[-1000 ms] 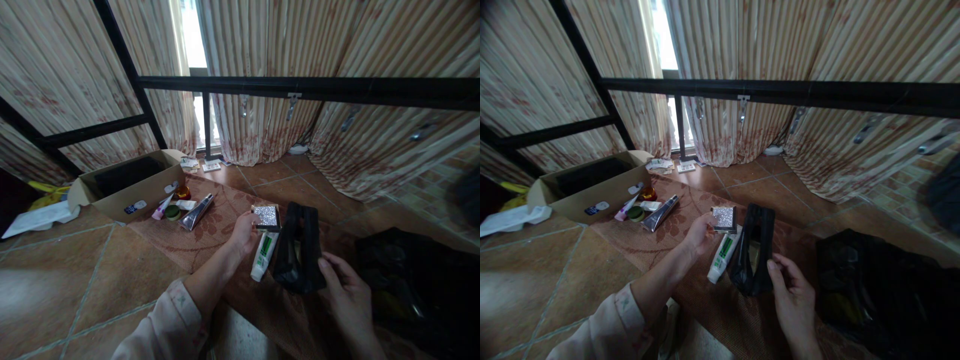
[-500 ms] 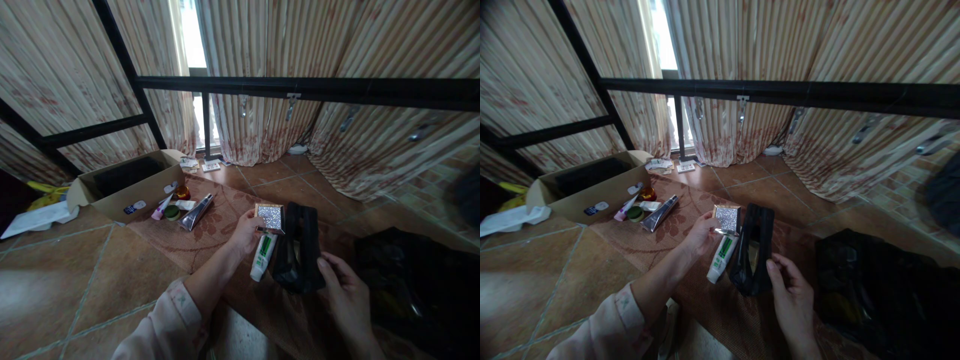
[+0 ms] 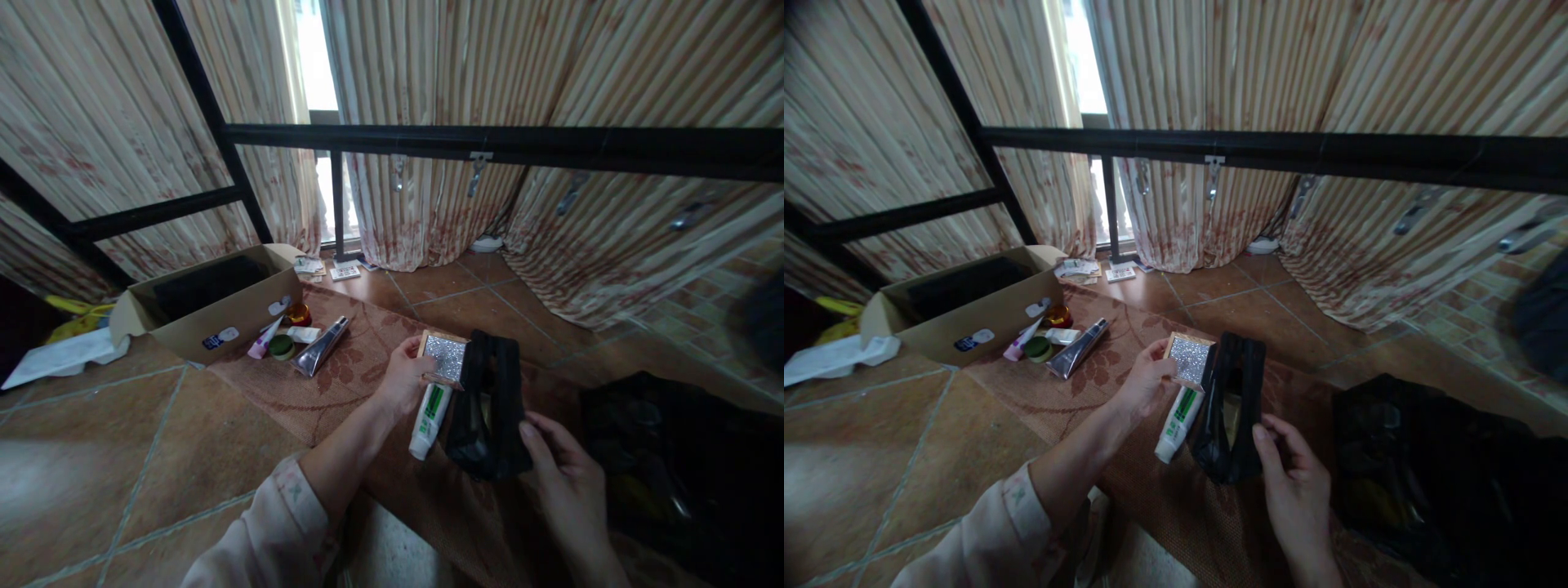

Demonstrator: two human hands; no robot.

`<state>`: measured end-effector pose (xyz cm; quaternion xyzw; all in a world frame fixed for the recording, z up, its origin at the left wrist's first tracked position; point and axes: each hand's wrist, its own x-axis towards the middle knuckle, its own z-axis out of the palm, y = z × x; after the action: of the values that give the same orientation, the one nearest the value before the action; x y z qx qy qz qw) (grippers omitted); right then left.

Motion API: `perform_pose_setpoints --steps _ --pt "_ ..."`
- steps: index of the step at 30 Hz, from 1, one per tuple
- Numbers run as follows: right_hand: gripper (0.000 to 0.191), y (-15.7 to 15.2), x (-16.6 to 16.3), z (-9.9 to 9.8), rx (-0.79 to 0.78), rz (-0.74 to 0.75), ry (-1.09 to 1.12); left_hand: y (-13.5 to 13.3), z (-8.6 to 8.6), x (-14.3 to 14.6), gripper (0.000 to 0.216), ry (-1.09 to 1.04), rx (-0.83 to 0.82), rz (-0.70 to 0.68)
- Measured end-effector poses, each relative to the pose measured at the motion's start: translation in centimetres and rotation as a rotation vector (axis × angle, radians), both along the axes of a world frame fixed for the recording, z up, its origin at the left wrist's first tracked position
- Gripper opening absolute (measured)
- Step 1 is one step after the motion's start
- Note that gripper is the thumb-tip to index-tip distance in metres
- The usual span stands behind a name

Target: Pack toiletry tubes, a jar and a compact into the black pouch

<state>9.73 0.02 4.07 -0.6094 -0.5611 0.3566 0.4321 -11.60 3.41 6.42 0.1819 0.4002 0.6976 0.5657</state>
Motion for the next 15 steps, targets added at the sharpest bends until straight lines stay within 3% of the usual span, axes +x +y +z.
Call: perform_pose_setpoints --steps 7,15 --pt "0.047 -0.09 -0.28 0.51 -0.036 -0.003 0.029 -0.06 -0.07 -0.04 0.045 0.031 0.026 -0.019" --pt "0.043 -0.06 -0.57 0.37 -0.008 0.035 0.115 0.01 0.25 -0.47 0.026 -0.006 0.020 -0.094"
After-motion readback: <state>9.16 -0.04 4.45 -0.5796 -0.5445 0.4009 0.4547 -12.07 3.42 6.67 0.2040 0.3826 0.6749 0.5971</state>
